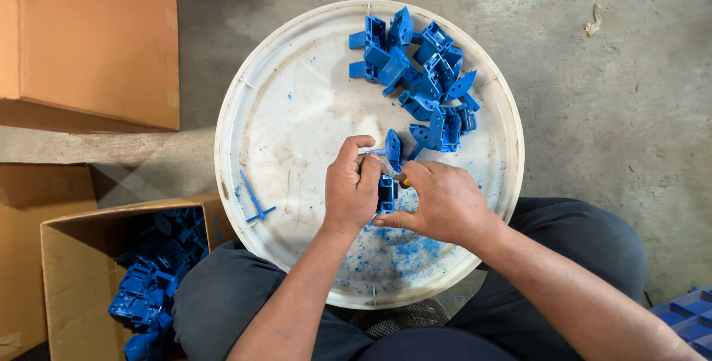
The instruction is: The person uses a small yellow deburring tool to remove excess plastic flash from blue plastic components held over a white bucket lid.
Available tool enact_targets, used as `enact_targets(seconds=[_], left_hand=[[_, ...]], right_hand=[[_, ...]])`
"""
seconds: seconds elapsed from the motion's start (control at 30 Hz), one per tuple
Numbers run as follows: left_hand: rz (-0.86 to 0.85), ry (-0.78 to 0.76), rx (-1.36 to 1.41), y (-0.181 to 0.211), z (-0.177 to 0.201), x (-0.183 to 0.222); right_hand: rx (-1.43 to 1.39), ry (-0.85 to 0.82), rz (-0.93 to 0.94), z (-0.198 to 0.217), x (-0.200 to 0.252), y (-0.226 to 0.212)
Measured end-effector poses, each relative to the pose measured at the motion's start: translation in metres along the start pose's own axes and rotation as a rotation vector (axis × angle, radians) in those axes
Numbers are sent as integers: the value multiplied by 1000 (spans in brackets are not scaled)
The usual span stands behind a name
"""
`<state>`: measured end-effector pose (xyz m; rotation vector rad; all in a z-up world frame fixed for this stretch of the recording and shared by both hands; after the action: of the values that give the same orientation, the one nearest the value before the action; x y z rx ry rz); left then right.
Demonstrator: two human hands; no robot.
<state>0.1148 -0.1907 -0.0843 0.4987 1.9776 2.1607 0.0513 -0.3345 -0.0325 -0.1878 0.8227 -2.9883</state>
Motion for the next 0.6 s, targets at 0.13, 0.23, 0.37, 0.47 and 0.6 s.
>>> enact_targets(seconds=[0.13,0.23,0.37,0.47,0.6], left_hand=[[3,-14,-22,1,0,0],[35,-14,-61,2,1,1],[33,-21,-49,0,2,1],[1,-17,-15,-2,3,2],[18,-14,46,-6,3,1]], right_hand=[[13,-27,-14,-1,0,0],[-1,-13,2,-1,1,0],[-1,19,38,-2,3,-1],[5,26,49,-4,4,-4],[-13,74,103,-5,5,-8]])
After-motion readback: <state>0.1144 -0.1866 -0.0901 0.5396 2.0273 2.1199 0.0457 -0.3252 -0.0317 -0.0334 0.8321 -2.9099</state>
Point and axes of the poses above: each hand's wrist, its own x-axis away from the middle knuckle, its own z-axis out of the back of the hand, y = z × x, the point moved 2 cm from there along -x, towards the middle knuckle, and after that the axes turned 1 degree about -x, right-handed, at the moved point
